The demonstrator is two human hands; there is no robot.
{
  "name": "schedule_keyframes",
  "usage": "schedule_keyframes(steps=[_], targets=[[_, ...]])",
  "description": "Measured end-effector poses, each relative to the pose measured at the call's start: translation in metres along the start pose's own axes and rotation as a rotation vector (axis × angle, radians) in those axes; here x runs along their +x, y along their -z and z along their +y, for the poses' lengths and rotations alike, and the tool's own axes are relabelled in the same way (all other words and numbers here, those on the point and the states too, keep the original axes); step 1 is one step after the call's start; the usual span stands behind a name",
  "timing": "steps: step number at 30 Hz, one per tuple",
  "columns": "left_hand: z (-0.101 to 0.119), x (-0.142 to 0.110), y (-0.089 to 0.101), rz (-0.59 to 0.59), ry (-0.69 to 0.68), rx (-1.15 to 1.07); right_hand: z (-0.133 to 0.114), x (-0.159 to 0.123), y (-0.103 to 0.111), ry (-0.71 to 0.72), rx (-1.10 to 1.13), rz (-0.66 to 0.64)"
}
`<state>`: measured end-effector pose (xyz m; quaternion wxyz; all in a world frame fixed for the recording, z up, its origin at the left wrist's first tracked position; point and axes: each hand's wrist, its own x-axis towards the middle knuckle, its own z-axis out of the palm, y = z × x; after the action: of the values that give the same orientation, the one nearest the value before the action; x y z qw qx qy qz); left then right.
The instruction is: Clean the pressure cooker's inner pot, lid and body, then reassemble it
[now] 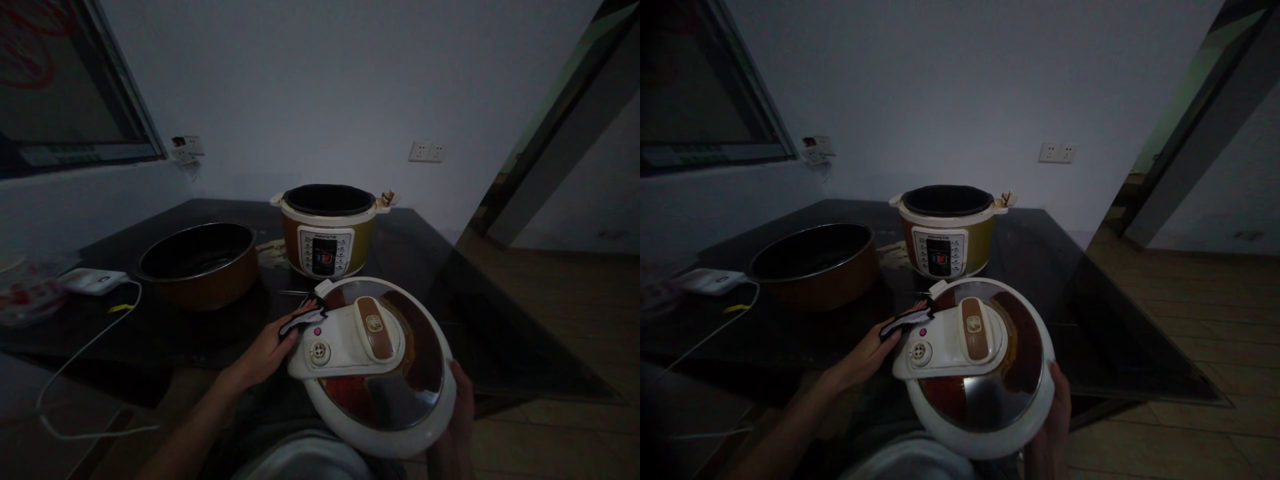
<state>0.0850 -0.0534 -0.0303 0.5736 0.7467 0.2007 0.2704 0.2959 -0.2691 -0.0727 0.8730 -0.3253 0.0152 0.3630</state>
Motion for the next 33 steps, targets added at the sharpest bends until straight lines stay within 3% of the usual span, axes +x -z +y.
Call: schedule_keyframes(steps=[3,5,9,14,19,22,28,33], targets=[[-0.015,-0.014,0.007,0.129,0.132,-0.029,-0.001,0.001,0.000,0.001,-0.008,-0.024],[-0.023,-0.019,0.008,0.142,0.149,-0.019,-0.001,0.002,0.000,0.007,-0.012,-0.037],[-0.024,-0.010,0.001,0.043,0.077,-0.027,-0.001,0.002,0.002,0.015,-0.009,-0.022],[0.000,0.031,-0.013,-0.145,-0.085,-0.072,0.000,0.002,0.002,0.005,-0.009,0.005],[0.008,0.061,-0.020,-0.201,-0.112,-0.075,0.000,0.003,0.003,0.016,0.002,0.006],[0.006,0.057,-0.021,-0.087,-0.007,-0.042,0.001,0.005,0.003,0.024,0.001,-0.020],[-0.001,0.026,-0.019,0.274,0.227,0.132,0.000,0.007,0.004,0.020,0.004,-0.008],[-0.008,0.015,-0.010,0.316,0.208,0.354,0.000,0.005,-0.002,0.003,0.005,-0.009]])
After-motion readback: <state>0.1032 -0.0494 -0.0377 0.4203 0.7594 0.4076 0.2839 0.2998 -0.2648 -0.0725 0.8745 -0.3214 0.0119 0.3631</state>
